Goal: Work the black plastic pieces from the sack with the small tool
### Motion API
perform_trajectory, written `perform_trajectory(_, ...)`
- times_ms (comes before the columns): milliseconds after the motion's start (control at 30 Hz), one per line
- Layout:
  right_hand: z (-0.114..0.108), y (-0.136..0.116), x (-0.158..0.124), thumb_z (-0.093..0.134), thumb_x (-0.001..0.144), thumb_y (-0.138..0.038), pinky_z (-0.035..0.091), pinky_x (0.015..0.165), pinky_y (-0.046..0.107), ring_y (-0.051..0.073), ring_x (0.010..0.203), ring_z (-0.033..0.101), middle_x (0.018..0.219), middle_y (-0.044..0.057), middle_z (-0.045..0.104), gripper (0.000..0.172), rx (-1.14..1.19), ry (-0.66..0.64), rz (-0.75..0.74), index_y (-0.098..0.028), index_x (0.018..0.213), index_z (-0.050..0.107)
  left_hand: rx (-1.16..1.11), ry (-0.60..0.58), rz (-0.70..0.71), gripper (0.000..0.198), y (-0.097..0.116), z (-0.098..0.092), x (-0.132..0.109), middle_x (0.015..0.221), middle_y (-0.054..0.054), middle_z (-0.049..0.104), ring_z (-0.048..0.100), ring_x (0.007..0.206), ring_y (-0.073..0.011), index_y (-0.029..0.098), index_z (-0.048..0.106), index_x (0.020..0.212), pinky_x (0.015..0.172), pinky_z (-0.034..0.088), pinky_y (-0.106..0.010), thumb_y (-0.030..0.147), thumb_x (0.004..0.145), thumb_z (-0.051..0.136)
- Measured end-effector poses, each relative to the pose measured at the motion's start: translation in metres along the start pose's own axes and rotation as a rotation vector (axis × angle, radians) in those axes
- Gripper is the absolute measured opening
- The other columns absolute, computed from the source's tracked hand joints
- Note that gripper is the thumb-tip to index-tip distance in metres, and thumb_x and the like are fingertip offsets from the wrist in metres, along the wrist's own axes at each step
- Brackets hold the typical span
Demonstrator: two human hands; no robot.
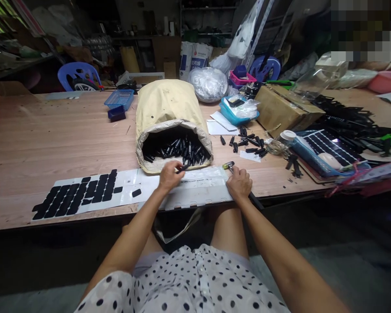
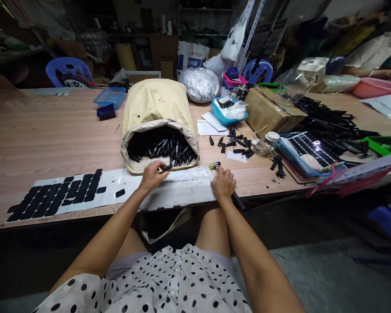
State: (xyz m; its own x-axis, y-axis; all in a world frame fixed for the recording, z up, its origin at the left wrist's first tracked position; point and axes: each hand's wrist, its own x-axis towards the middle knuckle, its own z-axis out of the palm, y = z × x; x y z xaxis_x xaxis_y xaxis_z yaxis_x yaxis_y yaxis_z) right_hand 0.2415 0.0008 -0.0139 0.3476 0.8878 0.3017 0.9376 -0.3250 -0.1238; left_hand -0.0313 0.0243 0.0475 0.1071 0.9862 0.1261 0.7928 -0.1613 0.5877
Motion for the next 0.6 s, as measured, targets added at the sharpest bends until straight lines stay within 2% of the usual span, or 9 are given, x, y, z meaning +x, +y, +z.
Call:
perform_trajectory(100, -0.001, -0.001, 0.001, 0.047, 0.092, -0.019, 0.034, 0.072, 0.033, 0.026, 0.096, 0.052, 0.103, 0.013, 0.058, 0.037, -0.011, -0.007, -0.003, -0.019, 0.126, 0.063, -0.078, -0.121, 0.138, 0.012, 0.025, 0.038, -0.011, 0.095, -0.003, 0.071, 0.060, 0.096, -0.0218, 0.023, 0.071, 0.092, 0.088, 0.049, -0.033, 0.021, 0.079, 0.070)
perform_trajectory(200, -0.001, -0.002, 0.000, 0.048, 0.092, -0.020, 0.035, 0.074, 0.034, 0.026, 0.096, 0.052, 0.104, 0.013, 0.058, 0.037, -0.008, -0.016, -0.006, -0.019, 0.126, 0.064, -0.089, -0.145, 0.124, 0.013, 0.038, 0.069, -0.015, 0.095, -0.004, 0.071, 0.059, 0.097, -0.0225, 0.024, 0.074, 0.092, 0.090, 0.048, -0.035, 0.022, 0.080, 0.071)
perform_trajectory(267, -0.002, -0.004, 0.000, 0.048, 0.093, -0.019, 0.036, 0.074, 0.034, 0.026, 0.096, 0.052, 0.104, 0.013, 0.059, 0.038, 0.005, -0.023, -0.003, -0.019, 0.127, 0.064, -0.079, -0.123, 0.095, 0.013, 0.038, 0.081, -0.014, 0.096, -0.005, 0.070, 0.058, 0.099, -0.0233, 0.024, 0.076, 0.094, 0.091, 0.047, -0.036, 0.023, 0.082, 0.070)
perform_trajectory(500, -0.012, 0.001, 0.007, 0.046, 0.092, -0.016, 0.038, 0.075, 0.032, 0.025, 0.096, 0.055, 0.104, 0.011, 0.061, 0.040, 0.149, -0.126, 0.029, -0.022, 0.126, 0.066, -0.106, -0.088, 0.067, 0.018, 0.029, 0.087, -0.011, 0.096, -0.005, 0.069, 0.059, 0.098, -0.0229, 0.023, 0.076, 0.097, 0.092, 0.047, -0.035, 0.024, 0.080, 0.073)
perform_trajectory(600, -0.017, 0.008, 0.006, 0.046, 0.090, -0.015, 0.041, 0.077, 0.030, 0.022, 0.093, 0.056, 0.101, 0.009, 0.062, 0.040, 0.293, -0.111, 0.058, -0.022, 0.124, 0.067, -0.135, -0.084, 0.054, 0.015, 0.029, 0.087, -0.010, 0.094, -0.004, 0.070, 0.060, 0.096, -0.0225, 0.023, 0.075, 0.093, 0.090, 0.048, -0.035, 0.024, 0.078, 0.074)
